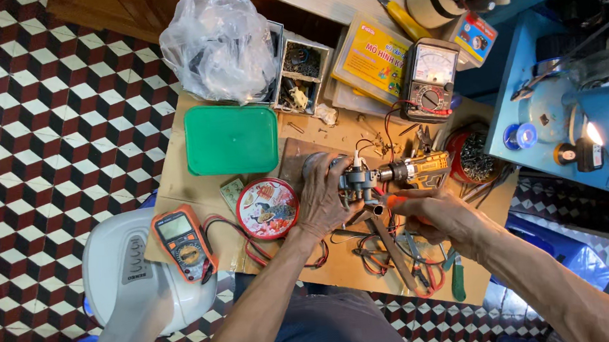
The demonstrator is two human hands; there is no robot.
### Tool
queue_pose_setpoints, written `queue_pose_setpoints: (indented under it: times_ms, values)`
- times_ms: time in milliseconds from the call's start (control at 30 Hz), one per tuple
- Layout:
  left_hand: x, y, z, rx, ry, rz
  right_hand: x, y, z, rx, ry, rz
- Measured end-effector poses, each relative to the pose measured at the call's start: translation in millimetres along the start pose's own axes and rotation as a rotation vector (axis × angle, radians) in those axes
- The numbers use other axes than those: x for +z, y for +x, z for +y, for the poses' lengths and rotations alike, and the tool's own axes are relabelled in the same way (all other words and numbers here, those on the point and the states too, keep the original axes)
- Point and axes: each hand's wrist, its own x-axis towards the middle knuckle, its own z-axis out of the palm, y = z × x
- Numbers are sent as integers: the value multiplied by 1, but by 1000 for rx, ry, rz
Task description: The person works on a small electrical motor or switch assembly at a cluttered workbench. They use a hammer to tap a component, then use pliers and a screwdriver to adjust and tighten parts. The person also uses a multimeter to test electrical connections.
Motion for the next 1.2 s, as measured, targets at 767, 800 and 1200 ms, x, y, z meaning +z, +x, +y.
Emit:
queue_pose_setpoints:
  times_ms: [767,800,1200]
  values:
    - [23,-3,-17,19,-38,51,-14,31,22,-91,-401,96]
    - [21,-3,-16,15,-52,51,-14,30,21,-141,-400,100]
    - [29,-10,1,-55,-51,200,-1,9,19,-228,-350,166]
